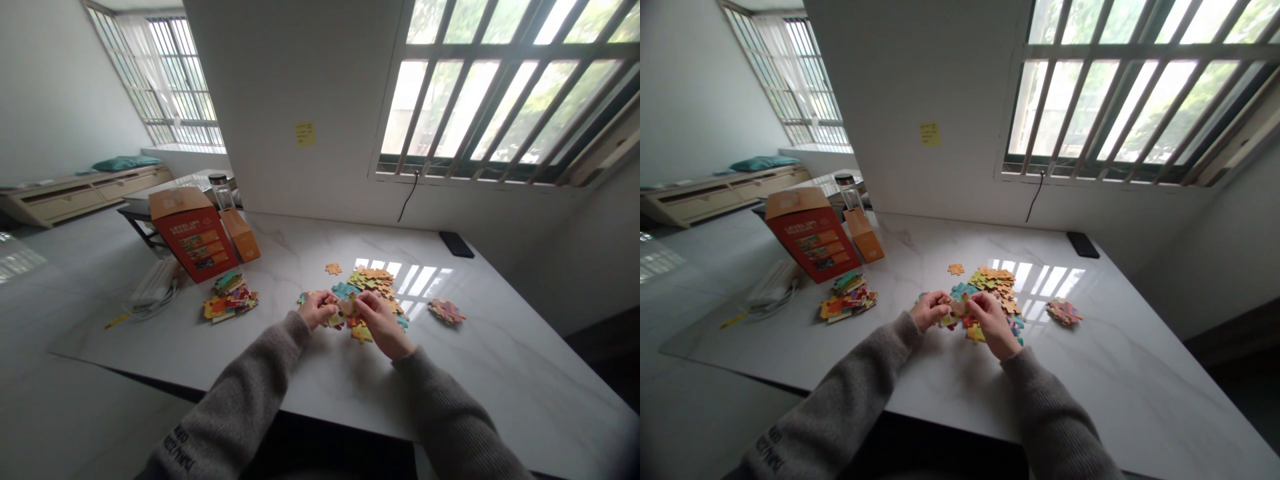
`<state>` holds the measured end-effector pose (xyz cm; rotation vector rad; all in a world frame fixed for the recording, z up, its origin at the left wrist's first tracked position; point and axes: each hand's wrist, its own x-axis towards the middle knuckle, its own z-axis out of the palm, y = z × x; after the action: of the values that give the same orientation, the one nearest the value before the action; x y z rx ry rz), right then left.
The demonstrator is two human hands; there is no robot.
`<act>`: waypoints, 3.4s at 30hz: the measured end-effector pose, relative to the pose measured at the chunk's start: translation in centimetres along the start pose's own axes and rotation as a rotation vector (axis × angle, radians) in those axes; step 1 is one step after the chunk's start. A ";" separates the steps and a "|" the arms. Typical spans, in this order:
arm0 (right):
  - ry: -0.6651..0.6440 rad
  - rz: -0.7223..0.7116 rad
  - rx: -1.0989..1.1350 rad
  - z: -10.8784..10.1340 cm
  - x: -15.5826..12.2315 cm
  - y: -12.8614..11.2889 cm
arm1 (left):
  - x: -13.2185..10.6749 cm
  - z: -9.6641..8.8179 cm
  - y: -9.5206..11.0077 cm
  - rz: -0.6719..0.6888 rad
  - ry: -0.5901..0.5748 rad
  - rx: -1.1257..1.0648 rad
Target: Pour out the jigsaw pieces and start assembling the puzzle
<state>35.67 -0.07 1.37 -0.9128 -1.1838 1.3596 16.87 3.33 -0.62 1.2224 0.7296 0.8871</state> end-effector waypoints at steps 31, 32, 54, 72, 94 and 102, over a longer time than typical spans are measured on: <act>0.125 0.080 0.048 -0.1 -0.2 -0.4 | -0.2 -0.1 0.8 0.054 0.066 0.018; 0.124 0.092 0.062 -0.2 -0.2 -0.5 | -0.1 -0.2 0.8 0.072 0.116 0.020; 0.229 0.003 0.130 -1.4 0.3 -1.4 | 0.4 -0.5 0.0 -0.013 0.106 -0.152; 0.163 0.029 0.219 -0.6 0.1 -0.7 | 0.8 -0.7 -0.4 -0.138 0.014 -0.172; 0.130 -0.287 -0.613 1.1 -0.5 0.2 | -0.8 0.5 -0.6 0.129 0.118 0.126; 0.037 -0.255 -0.540 1.0 -1.0 -0.1 | -6.4 -9.9 3.4 0.211 0.642 0.539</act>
<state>34.89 -1.19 1.62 -1.1065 -1.6149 0.8241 4.68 2.78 0.76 1.5143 1.4396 1.3366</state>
